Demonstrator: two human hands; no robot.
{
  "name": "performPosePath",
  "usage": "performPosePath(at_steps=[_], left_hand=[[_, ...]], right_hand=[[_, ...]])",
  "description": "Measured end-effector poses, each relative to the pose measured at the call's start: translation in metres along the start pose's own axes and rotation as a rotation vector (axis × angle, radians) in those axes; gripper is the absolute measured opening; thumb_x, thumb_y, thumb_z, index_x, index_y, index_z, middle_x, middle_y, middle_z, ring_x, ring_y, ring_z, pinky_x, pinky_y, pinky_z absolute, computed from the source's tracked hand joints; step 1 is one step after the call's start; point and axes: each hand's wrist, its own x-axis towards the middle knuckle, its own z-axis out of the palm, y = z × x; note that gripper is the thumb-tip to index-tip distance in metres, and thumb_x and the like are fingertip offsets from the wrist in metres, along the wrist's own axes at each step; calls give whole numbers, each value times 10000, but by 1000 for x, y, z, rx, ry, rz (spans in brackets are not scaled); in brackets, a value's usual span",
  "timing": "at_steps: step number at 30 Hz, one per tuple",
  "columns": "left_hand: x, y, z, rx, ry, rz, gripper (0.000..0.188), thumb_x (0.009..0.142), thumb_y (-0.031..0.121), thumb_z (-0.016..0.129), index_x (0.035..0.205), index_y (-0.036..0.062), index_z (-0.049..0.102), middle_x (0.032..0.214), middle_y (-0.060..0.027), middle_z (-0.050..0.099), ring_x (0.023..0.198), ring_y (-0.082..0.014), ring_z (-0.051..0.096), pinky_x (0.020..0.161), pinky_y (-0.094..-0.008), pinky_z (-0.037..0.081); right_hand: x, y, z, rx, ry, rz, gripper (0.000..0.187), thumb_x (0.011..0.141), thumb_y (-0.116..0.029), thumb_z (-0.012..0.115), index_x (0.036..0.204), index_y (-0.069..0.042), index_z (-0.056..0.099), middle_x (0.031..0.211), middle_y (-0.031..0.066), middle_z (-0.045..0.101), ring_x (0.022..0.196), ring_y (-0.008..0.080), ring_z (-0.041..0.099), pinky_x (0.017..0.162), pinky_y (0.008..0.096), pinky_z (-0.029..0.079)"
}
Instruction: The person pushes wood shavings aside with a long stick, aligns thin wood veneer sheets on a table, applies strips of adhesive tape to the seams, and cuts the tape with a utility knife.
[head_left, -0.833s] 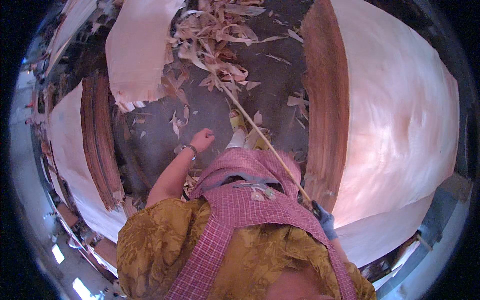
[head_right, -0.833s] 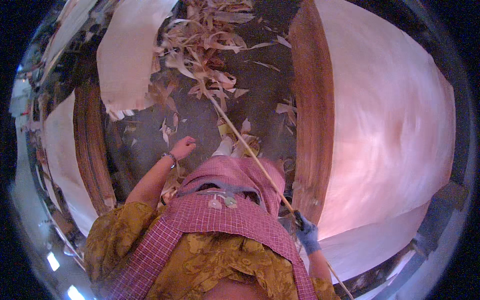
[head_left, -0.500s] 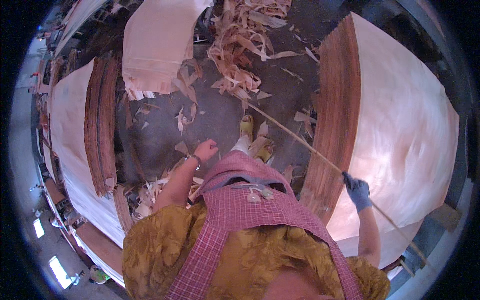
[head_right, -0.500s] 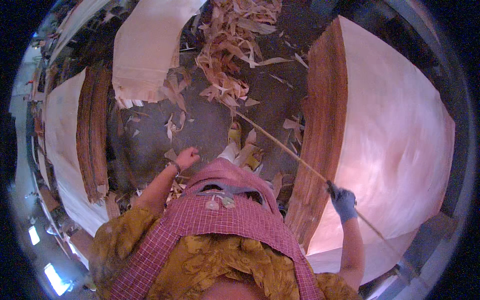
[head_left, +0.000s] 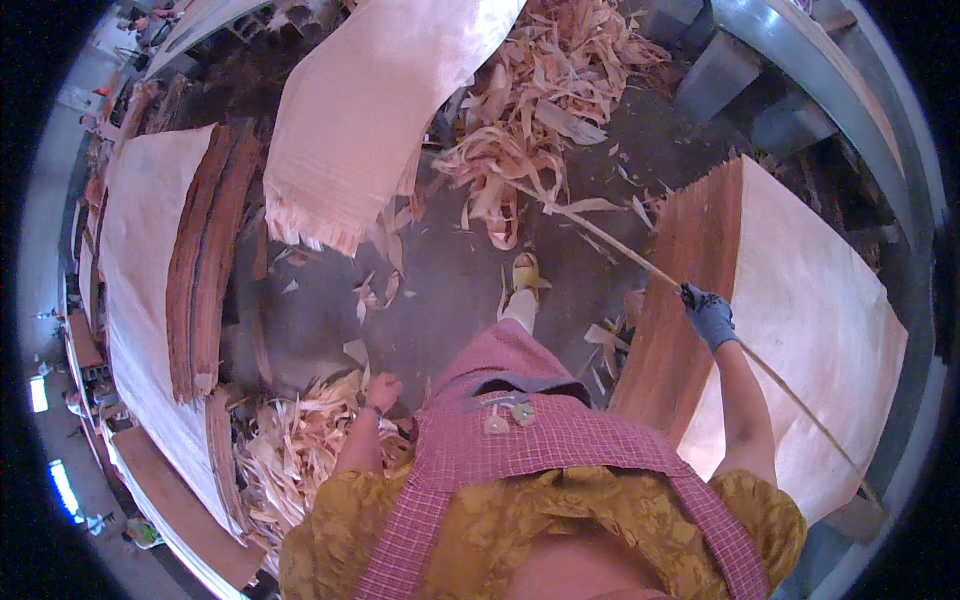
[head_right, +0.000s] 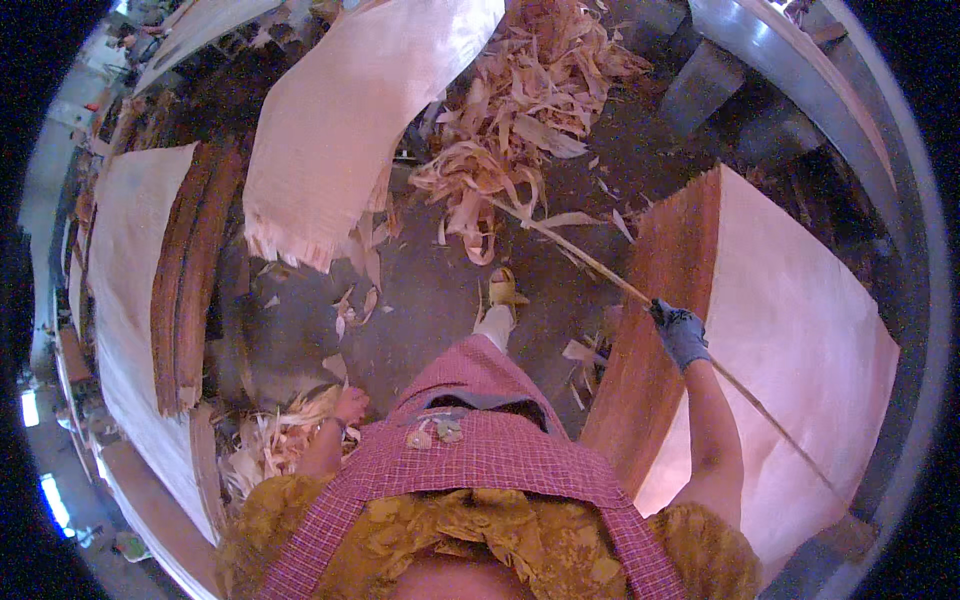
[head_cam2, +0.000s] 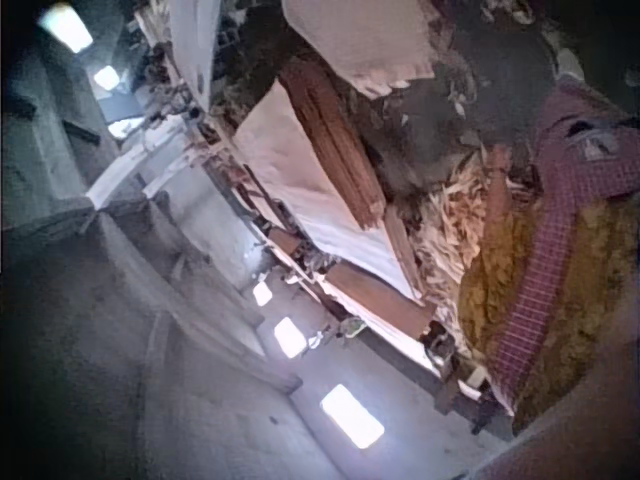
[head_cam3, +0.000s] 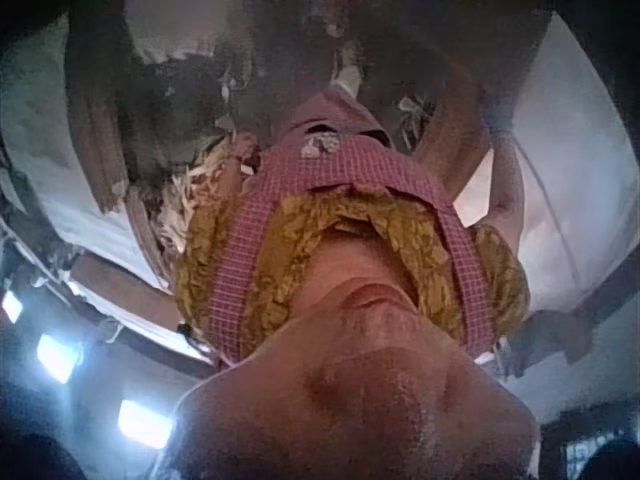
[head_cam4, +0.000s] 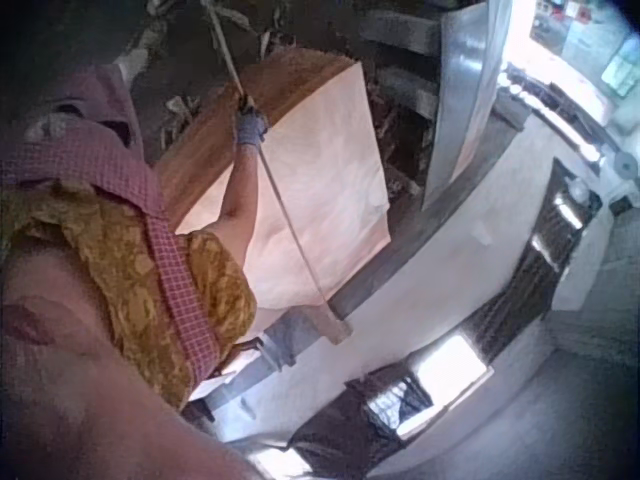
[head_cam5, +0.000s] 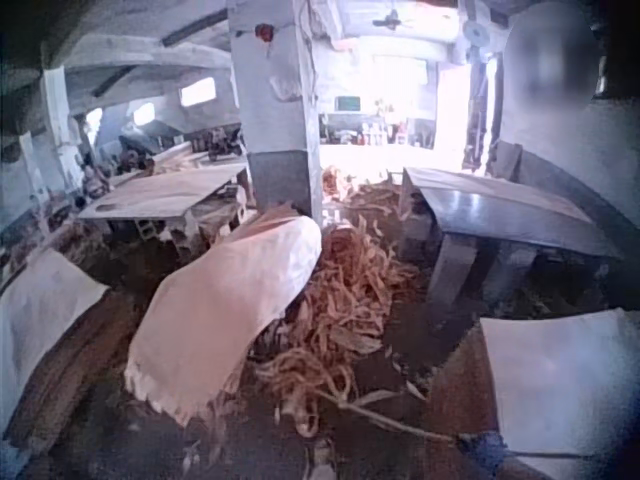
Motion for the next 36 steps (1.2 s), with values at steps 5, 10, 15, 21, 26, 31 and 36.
performPosePath(at_steps=[5, 10, 15, 21, 26, 31, 36], left_hand=[[38, 60, -14, -356, 45, -144, 321, 790, 287, 660, 976, 25, 661, 683, -73, 644, 567, -181, 621, 537, -322, 486], [107, 266, -111, -161, 159, 195, 407, 836, 292, 641, 1128, 12, 604, 837, -115, 674, 764, -198, 659, 703, -325, 524], [140, 515, -218, -104, 162, 377, 410, 870, 251, 609, 1202, 14, 574, 1061, -161, 666, 986, -240, 649, 882, -368, 498], [223, 652, -272, 97, 151, 428, 410, 846, 250, 637, 1184, 22, 590, 1016, -149, 673, 963, -243, 653, 845, -367, 507], [360, 793, -287, 321, -105, 517, 422, 836, 305, 646, 1160, 36, 608, 1059, -155, 669, 969, -262, 649, 832, -389, 508], [381, 867, -356, 174, 0, 339, 460, 853, 350, 647, 1194, 46, 597, 1091, -155, 674, 1003, -275, 646, 874, -386, 503], [459, 995, -401, 62, 47, 308, 447, 877, 332, 649, 1218, 52, 585, 1078, -156, 674, 1010, -253, 645, 907, -370, 496]], right_hand=[[118, 2, 27, 342, 132, -5, 270, 958, -349, 513, 1104, -169, 652, 767, 116, 676, 613, 257, 657, 551, 414, 508], [220, -62, 10, 1320, -81, 356, 181, 932, -241, 575, 1055, -150, 672, 644, 22, 588, 477, 139, 554, 393, 302, 400], [333, -77, -5, 1628, 7, 482, 176, 913, -227, 605, 1076, -182, 655, 584, 16, 540, 408, 133, 488, 351, 278, 334], [512, -71, -81, 1777, -75, 523, 138, 918, -256, 608, 1026, -183, 655, 550, 28, 523, 365, 126, 427, 337, 273, 306], [698, 24, 16, 1932, 399, 522, 80, 903, -213, 603, 942, -173, 661, 545, 40, 528, 364, 129, 424, 336, 274, 310], [843, -52, -213, 1798, -20, 626, 66, 863, -229, 637, 885, -169, 653, 542, 52, 527, 369, 151, 444, 344, 318, 331], [1040, -6, -286, 1605, 113, 536, 111, 869, -209, 606, 858, -111, 658, 570, 53, 552, 408, 172, 478, 385, 339, 353]])
